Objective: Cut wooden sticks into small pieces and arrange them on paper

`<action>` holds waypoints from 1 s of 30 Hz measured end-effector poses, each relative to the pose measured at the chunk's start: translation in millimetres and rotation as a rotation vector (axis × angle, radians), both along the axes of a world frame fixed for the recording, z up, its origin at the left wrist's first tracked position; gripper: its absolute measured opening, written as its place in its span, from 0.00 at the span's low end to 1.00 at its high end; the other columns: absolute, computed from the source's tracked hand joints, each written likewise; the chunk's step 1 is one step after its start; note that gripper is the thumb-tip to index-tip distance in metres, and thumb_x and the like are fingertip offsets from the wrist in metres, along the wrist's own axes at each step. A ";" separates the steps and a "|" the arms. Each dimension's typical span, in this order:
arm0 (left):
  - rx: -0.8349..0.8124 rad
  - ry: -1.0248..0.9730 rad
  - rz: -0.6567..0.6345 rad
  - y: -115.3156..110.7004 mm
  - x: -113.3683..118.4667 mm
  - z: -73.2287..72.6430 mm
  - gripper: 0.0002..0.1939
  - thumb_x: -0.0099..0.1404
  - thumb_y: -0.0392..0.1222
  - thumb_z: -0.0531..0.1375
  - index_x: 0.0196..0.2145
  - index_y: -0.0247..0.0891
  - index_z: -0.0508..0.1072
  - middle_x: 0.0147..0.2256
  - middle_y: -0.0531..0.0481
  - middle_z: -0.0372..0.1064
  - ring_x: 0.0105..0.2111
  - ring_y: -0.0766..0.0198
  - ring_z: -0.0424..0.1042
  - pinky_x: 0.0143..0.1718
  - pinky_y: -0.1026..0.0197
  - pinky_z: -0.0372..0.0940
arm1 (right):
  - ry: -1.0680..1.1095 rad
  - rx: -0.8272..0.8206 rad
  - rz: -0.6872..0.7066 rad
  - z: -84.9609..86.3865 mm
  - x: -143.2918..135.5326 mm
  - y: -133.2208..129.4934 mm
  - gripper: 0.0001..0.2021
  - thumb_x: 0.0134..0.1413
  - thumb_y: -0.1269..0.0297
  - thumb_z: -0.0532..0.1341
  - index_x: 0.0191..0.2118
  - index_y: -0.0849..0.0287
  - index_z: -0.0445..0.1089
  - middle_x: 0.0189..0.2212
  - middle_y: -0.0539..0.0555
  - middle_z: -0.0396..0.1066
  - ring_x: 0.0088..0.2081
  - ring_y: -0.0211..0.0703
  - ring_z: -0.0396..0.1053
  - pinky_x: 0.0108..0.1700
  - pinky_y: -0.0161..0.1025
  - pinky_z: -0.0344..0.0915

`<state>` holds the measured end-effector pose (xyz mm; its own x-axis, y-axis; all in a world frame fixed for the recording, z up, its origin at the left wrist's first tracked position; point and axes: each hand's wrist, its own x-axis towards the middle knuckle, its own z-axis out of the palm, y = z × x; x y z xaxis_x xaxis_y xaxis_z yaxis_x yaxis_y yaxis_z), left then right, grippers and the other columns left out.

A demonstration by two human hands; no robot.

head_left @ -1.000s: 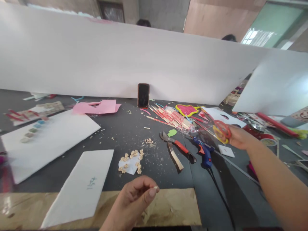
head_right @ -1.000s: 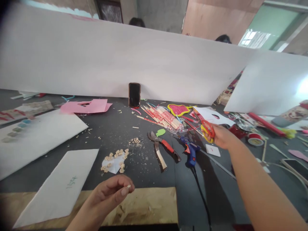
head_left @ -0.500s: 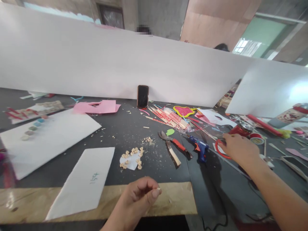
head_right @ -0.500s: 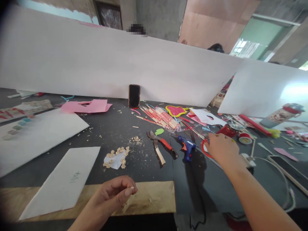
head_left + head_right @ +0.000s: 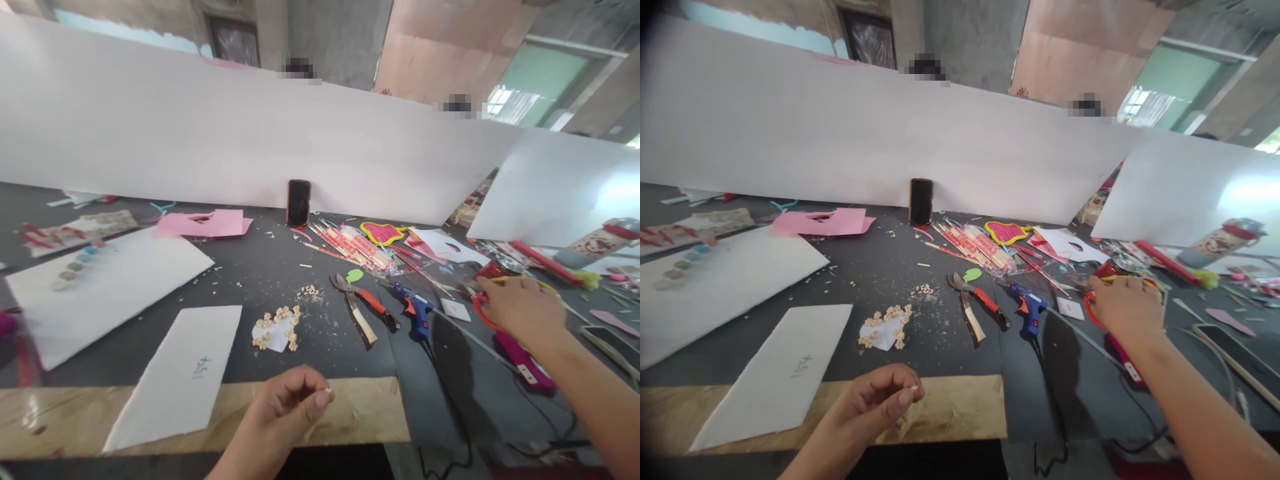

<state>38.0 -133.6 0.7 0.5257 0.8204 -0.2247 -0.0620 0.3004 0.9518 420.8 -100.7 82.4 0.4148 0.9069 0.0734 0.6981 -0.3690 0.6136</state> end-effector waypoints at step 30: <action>0.014 -0.037 0.095 2.6 4.8 -4.8 0.14 0.58 0.51 0.59 0.28 0.35 0.69 0.26 0.51 0.64 0.27 0.67 0.60 0.27 0.67 0.54 | 0.520 0.273 0.212 19.3 -48.3 -33.7 0.26 0.48 0.50 0.55 0.52 0.53 0.54 0.35 0.55 0.71 0.33 0.47 0.70 0.31 0.38 0.65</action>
